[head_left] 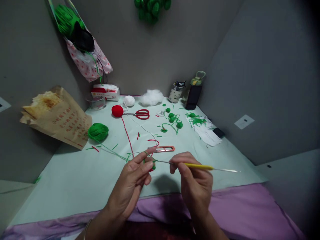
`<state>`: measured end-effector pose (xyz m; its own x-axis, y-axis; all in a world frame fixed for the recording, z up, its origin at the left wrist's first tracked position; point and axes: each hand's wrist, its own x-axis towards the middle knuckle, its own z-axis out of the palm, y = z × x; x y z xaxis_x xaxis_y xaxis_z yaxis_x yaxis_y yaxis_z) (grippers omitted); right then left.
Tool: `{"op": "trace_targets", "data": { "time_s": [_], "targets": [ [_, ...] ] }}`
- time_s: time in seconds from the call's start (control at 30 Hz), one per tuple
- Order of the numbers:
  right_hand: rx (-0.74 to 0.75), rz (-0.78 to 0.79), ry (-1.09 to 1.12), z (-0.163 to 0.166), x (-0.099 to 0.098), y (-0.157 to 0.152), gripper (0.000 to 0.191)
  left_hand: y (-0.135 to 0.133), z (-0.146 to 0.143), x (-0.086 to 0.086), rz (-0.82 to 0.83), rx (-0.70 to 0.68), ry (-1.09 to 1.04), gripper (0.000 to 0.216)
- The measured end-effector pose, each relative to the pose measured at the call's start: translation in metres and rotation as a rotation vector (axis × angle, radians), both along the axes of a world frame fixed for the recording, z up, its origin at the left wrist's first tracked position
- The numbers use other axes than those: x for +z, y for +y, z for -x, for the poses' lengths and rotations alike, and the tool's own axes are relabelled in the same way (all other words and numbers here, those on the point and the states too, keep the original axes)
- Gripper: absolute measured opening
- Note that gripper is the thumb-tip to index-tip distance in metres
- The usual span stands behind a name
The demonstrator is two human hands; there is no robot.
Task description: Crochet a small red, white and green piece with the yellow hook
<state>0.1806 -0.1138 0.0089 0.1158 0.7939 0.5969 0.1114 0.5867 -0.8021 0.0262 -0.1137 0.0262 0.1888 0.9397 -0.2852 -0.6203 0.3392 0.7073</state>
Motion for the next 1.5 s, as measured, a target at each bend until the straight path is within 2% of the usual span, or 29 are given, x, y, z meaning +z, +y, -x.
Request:
{"op": "trace_targets", "data": {
  "time_s": [0.03,0.1,0.17,0.2,0.27,0.37,0.47,0.6,0.7,0.8,0.9,1.0,1.1,1.17,1.23,1.3,1.4,1.5],
  "targets": [
    [0.025,0.014,-0.012,0.001,0.001,0.000,0.025,0.000,-0.001,0.001,-0.036,0.048,0.025,0.051],
    [0.032,-0.054,-0.171,0.004,0.001,0.000,0.026,-0.002,-0.004,0.002,-0.080,0.105,0.046,0.061],
    [-0.012,-0.181,-0.332,0.003,-0.002,-0.001,0.034,-0.004,-0.004,0.001,-0.046,0.045,0.009,0.060],
    [-0.032,-0.206,-0.334,0.002,-0.003,0.000,0.036,-0.004,-0.004,0.001,-0.007,-0.010,-0.021,0.055],
    [-0.049,-0.133,-0.156,-0.001,-0.004,0.002,0.030,-0.003,0.000,0.001,0.052,-0.092,-0.069,0.044],
    [0.072,0.093,0.170,-0.002,0.001,0.006,0.020,-0.001,0.004,0.002,0.008,-0.057,-0.046,0.043],
    [0.195,0.185,0.192,0.003,0.005,0.009,0.015,-0.001,0.002,0.002,-0.117,-0.012,0.046,0.049],
    [0.174,0.206,0.142,0.011,0.004,0.009,0.015,-0.002,-0.003,-0.001,-0.169,-0.004,0.118,0.050],
    [0.128,0.127,0.028,0.011,0.000,0.006,0.021,-0.001,-0.004,-0.003,-0.134,0.026,0.127,0.046],
    [0.040,-0.088,-0.230,0.008,-0.003,0.001,0.030,-0.002,-0.005,-0.003,-0.096,0.064,0.085,0.049],
    [0.010,-0.194,-0.336,0.003,-0.003,-0.002,0.034,-0.001,-0.001,-0.001,-0.004,-0.018,-0.013,0.052],
    [0.025,-0.042,-0.065,0.001,-0.001,0.001,0.027,0.001,0.004,0.002,0.071,-0.080,-0.060,0.048],
    [0.133,0.167,0.201,0.005,0.000,0.007,0.018,0.001,0.004,0.003,-0.018,0.003,0.015,0.048],
    [0.193,0.214,0.205,0.010,0.001,0.009,0.016,0.000,0.000,0.001,-0.097,0.045,0.078,0.046],
    [0.187,0.202,0.141,0.016,0.002,0.007,0.015,-0.003,-0.004,0.001,-0.125,0.066,0.106,0.036],
    [0.166,0.174,0.083,0.020,0.002,0.005,0.016,-0.005,-0.006,0.002,-0.098,0.089,0.087,0.025],
    [0.188,0.148,0.052,0.015,0.002,0.003,0.016,-0.011,-0.003,0.009,-0.033,0.117,0.004,0.023],
    [0.409,0.224,0.054,-0.001,0.009,0.009,0.016,-0.022,0.003,0.018,-0.016,0.040,-0.083,0.025]
  ]
}}
